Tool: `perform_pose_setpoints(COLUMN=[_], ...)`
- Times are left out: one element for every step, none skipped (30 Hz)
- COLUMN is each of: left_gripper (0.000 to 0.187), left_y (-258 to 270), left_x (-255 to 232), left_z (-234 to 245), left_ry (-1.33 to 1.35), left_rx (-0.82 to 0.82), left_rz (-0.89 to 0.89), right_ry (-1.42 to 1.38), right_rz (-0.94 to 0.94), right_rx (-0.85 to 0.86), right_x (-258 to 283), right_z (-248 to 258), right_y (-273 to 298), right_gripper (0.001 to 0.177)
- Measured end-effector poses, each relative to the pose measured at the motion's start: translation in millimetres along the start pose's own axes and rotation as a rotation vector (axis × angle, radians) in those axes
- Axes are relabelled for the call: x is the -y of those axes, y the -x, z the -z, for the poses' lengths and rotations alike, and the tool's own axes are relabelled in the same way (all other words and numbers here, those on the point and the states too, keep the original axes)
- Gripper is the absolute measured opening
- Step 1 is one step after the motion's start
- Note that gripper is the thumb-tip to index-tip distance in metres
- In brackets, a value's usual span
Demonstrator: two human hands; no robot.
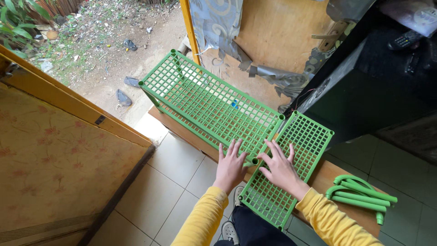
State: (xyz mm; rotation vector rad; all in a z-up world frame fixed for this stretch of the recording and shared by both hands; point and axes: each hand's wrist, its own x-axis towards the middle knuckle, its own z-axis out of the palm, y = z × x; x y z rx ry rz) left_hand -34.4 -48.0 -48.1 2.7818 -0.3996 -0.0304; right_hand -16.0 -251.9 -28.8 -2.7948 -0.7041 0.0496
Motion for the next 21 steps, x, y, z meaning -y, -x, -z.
perform_pose_setpoints(left_gripper=[0.048,0.046,0.044,0.044,0.045,0.046,0.045,0.044,0.043,0.044,0.044,0.044,0.043,0.042,0.041,0.040,0.040,0.039,0.038,0.037,0.035], left_y=[-3,-5,-7,-9,-9,-11,-13,-14,-14,-15,-15,-16,-16,-17,-17,-18,-19,-20,-19,-19,-19], left_x=[0,-1,-1,-1,-1,-1,0,1,1,2,3,4,5,6,7,7,7,8,9,10,11], left_z=[-4,-7,-10,-12,-14,-15,-15,-16,-16,-16,-16,-16,-15,-13,-12,-10,-9,-8,-7,-7,-6], left_ry=[0.009,0.017,0.026,0.040,0.054,0.069,0.081,0.093,0.105,0.105,0.105,0.104,0.110,0.115,0.120,0.119,0.118,0.116,0.096,0.075,0.054], left_rx=[-0.005,-0.012,-0.019,-0.013,-0.008,-0.001,0.008,0.020,0.032,0.031,0.031,0.027,0.026,0.026,0.026,0.041,0.056,0.071,0.076,0.079,0.082], left_rz=[-0.009,-0.019,-0.029,-0.026,-0.023,-0.020,-0.011,-0.003,0.005,0.002,-0.002,-0.006,-0.011,-0.017,-0.023,-0.024,-0.025,-0.026,-0.042,-0.058,-0.074], right_ry=[-0.007,-0.013,-0.018,-0.028,-0.038,-0.048,-0.058,-0.070,-0.083,-0.086,-0.089,-0.089,-0.083,-0.077,-0.071,-0.044,-0.018,0.007,0.022,0.037,0.052], right_rz=[0.007,0.014,0.021,0.026,0.031,0.036,0.053,0.069,0.084,0.098,0.111,0.126,0.130,0.133,0.135,0.127,0.119,0.110,0.108,0.108,0.108], right_rx=[0.024,0.048,0.071,0.092,0.113,0.135,0.129,0.122,0.115,0.102,0.089,0.073,0.059,0.043,0.027,0.050,0.073,0.096,0.084,0.072,0.059], right_x=[-1,-2,-3,-4,-6,-7,-9,-10,-11,-11,-11,-12,-11,-9,-8,-7,-5,-4,-2,-1,-1], right_z=[-2,-5,-7,-10,-12,-15,-17,-20,-23,-25,-27,-28,-28,-29,-30,-30,-31,-32,-33,-35,-37], right_y=[-4,-8,-11,-13,-15,-15,-16,-15,-14,-13,-12,-13,-14,-15,-17,-18,-21,-21,-21,-21,-21], right_gripper=[0.033,0.032,0.030,0.027,0.025,0.022,0.024,0.025,0.026,0.025,0.024,0.023,0.022,0.021,0.020,0.019,0.019,0.018,0.018,0.017,0.016])
